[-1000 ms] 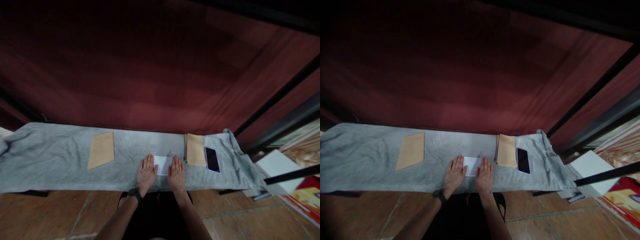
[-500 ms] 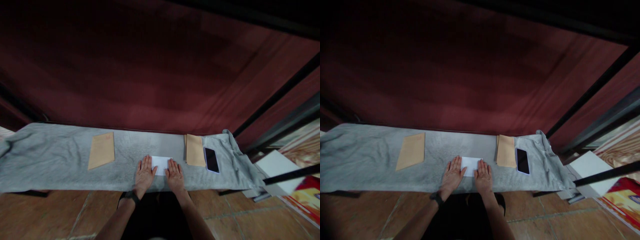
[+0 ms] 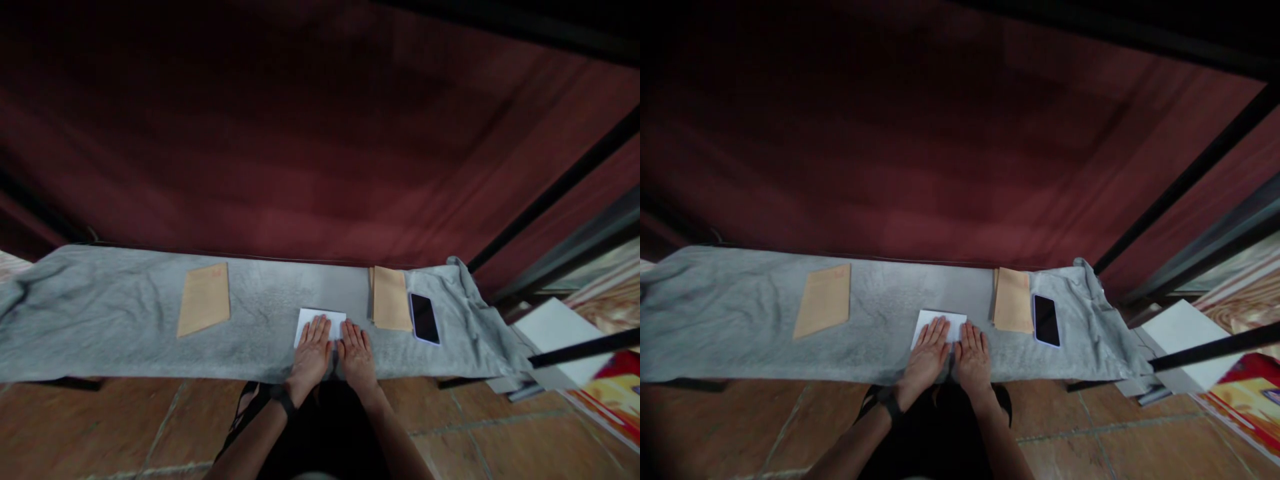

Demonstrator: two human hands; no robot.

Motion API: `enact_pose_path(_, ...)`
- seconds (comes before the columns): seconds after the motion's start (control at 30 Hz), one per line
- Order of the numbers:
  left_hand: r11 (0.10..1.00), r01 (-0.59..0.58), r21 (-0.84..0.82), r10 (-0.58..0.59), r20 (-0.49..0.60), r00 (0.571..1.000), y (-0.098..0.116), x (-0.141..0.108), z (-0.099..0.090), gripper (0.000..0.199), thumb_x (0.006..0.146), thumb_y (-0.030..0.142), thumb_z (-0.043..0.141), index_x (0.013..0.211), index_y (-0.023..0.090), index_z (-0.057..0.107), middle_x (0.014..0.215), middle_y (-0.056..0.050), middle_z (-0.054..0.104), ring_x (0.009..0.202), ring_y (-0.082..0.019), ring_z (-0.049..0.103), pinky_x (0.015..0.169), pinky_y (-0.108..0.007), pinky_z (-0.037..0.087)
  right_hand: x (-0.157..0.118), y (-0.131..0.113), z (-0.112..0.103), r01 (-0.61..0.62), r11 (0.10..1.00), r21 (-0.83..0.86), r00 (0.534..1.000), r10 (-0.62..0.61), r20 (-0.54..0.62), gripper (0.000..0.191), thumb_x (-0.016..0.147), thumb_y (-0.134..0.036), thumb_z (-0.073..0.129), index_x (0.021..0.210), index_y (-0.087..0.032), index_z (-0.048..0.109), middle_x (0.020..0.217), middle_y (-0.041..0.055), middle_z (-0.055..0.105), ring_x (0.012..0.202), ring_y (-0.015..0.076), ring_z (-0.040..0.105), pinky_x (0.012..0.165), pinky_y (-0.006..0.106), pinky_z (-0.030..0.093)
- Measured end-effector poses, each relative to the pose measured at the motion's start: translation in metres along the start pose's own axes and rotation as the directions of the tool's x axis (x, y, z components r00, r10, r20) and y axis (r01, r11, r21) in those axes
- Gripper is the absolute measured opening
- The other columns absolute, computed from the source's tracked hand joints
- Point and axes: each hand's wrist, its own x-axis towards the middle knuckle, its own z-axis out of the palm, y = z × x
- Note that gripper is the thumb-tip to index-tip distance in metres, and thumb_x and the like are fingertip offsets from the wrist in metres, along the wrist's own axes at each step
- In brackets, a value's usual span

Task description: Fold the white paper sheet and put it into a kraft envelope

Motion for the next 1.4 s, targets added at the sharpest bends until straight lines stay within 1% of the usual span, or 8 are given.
enact_pose_path(0.4,0.982,0.172,0.083,-0.175,0.026,0.984,-0.023,-0.002,-0.001,0.061,0.100,0.044,0.030,0.151,0.010,0.037,0.157,-0.015,0.037,0.149,-0.026,0.027,0.120,-0.047,0.021,0.001,0.005,-0.007,-0.080,0.989,0.125,0.996,0.083,-0.019,0.047,0.104,-0.024,0.029,0.145,-0.007,0.045,0.148,0.0176,0.048,0.139,0.0256,0.042,0.112,0.046,0.037)
enact_pose_path(0.53,0.981,0.168,0.099,-0.171,0.020,0.985,-0.025,0.000,-0.002,0.060,0.100,0.042,0.029,0.149,0.009,0.040,0.156,-0.015,0.039,0.147,-0.027,0.030,0.120,-0.047,0.021,0.008,-0.013,-0.010,0.018,0.987,0.158,1.000,-0.021,0.021,0.047,0.104,-0.025,0.032,0.147,-0.012,0.043,0.152,0.0134,0.043,0.142,0.0249,0.038,0.114,0.046,0.034)
enact_pose_path(0.8,0.988,0.151,0.023,-0.153,0.065,0.986,-0.041,0.024,-0.023,0.048,0.096,0.021,0.038,0.141,0.016,0.050,0.142,-0.012,0.057,0.127,-0.026,0.052,0.104,-0.041,0.040,0.002,-0.027,-0.005,0.011,0.993,0.114,0.993,-0.024,0.112,0.048,0.102,-0.028,0.043,0.149,-0.019,0.042,0.151,0.0086,0.046,0.138,0.0240,0.044,0.117,0.045,0.028)
enact_pose_path(1.03,0.992,0.121,-0.042,-0.118,0.056,0.991,-0.048,0.056,-0.047,0.029,0.085,0.009,0.048,0.102,0.019,0.070,0.110,-0.010,0.067,0.104,-0.024,0.060,0.093,-0.038,0.046,0.001,-0.019,-0.005,-0.013,0.971,0.237,0.997,-0.007,0.080,0.046,0.102,-0.029,0.042,0.147,-0.021,0.046,0.147,0.0074,0.051,0.135,0.0224,0.048,0.116,0.044,0.032)
enact_pose_path(1.13,0.992,0.100,-0.081,-0.099,0.020,0.995,-0.042,0.062,-0.065,0.026,0.090,0.012,0.044,0.096,0.021,0.068,0.101,-0.008,0.068,0.098,-0.022,0.062,0.092,-0.036,0.047,0.006,-0.009,-0.005,-0.077,0.912,0.402,0.997,0.073,0.027,0.048,0.100,-0.027,0.039,0.148,-0.022,0.045,0.145,0.0090,0.053,0.133,0.0215,0.050,0.110,0.042,0.041)
enact_pose_path(1.23,0.985,0.040,-0.170,-0.054,-0.079,0.995,-0.037,0.056,-0.078,0.029,0.094,0.014,0.039,0.108,0.022,0.064,0.111,-0.007,0.068,0.109,-0.022,0.060,0.098,-0.038,0.047,0.015,0.003,-0.008,-0.217,0.785,0.580,0.959,0.283,-0.024,0.050,0.099,-0.028,0.036,0.147,-0.020,0.045,0.143,0.0112,0.055,0.132,0.0228,0.051,0.106,0.042,0.045)
enact_pose_path(1.33,0.965,-0.105,-0.241,0.077,-0.125,0.989,-0.040,0.038,-0.072,0.033,0.094,0.011,0.038,0.110,0.023,0.063,0.125,-0.005,0.066,0.124,-0.019,0.054,0.110,-0.038,0.042,0.020,0.013,-0.013,-0.358,0.663,0.658,0.865,0.501,-0.034,0.049,0.099,-0.031,0.033,0.144,-0.015,0.048,0.140,0.0151,0.057,0.129,0.0248,0.053,0.105,0.042,0.045)
enact_pose_path(1.4,0.960,-0.175,-0.219,0.163,-0.075,0.984,-0.046,0.022,-0.059,0.034,0.094,0.010,0.037,0.108,0.023,0.065,0.128,-0.003,0.065,0.128,-0.016,0.053,0.116,-0.036,0.036,0.019,0.017,-0.018,-0.375,0.654,0.658,0.836,0.545,-0.066,0.049,0.099,-0.032,0.034,0.142,-0.014,0.048,0.140,0.0166,0.055,0.130,0.0258,0.052,0.105,0.044,0.044)
